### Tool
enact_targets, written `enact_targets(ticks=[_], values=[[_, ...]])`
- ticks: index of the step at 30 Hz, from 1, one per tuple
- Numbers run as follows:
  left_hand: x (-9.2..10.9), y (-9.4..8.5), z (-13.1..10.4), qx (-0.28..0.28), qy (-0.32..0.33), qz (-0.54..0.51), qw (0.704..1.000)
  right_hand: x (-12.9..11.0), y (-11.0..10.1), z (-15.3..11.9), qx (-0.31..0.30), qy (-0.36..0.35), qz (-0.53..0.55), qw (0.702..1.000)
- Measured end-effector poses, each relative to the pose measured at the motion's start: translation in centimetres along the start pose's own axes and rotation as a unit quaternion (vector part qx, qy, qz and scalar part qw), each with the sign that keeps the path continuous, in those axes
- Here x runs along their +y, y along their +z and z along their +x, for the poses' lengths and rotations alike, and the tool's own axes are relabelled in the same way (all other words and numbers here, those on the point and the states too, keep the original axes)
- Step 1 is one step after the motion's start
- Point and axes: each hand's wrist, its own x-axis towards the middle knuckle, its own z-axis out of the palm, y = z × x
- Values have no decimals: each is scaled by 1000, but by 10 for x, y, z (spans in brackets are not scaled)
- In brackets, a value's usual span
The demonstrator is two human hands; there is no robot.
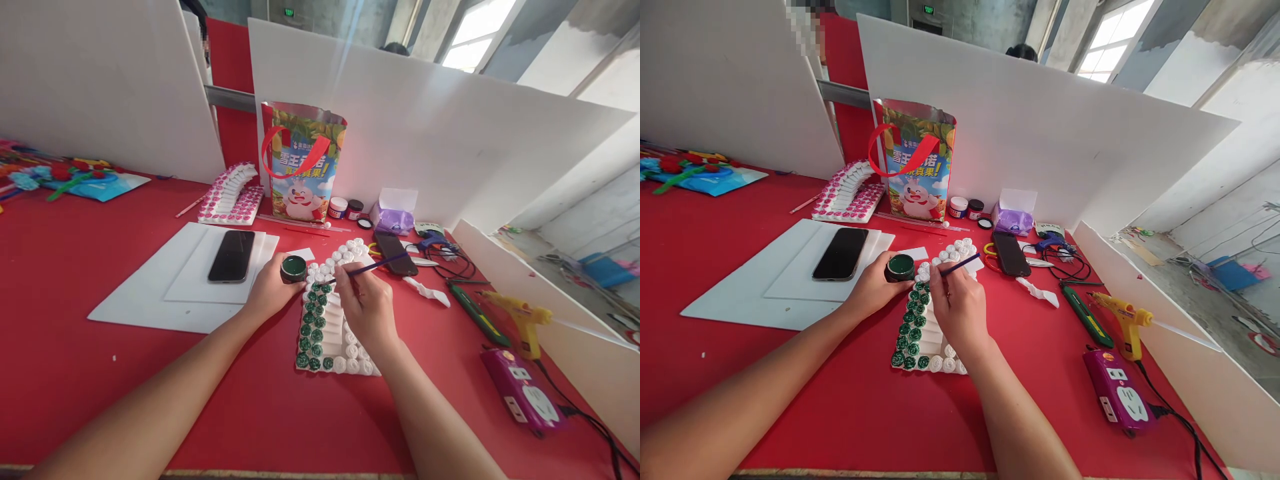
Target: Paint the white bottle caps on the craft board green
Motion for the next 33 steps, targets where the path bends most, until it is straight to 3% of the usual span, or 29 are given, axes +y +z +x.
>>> enact_targets(ticks=[24,33], values=[[-1,1,0,5,1,-1,1000,1,0,-1,15,-7,-11,1000],[1,0,0,2,-2,0,1000,-1,1,-1,-14,-25,-11,1000]])
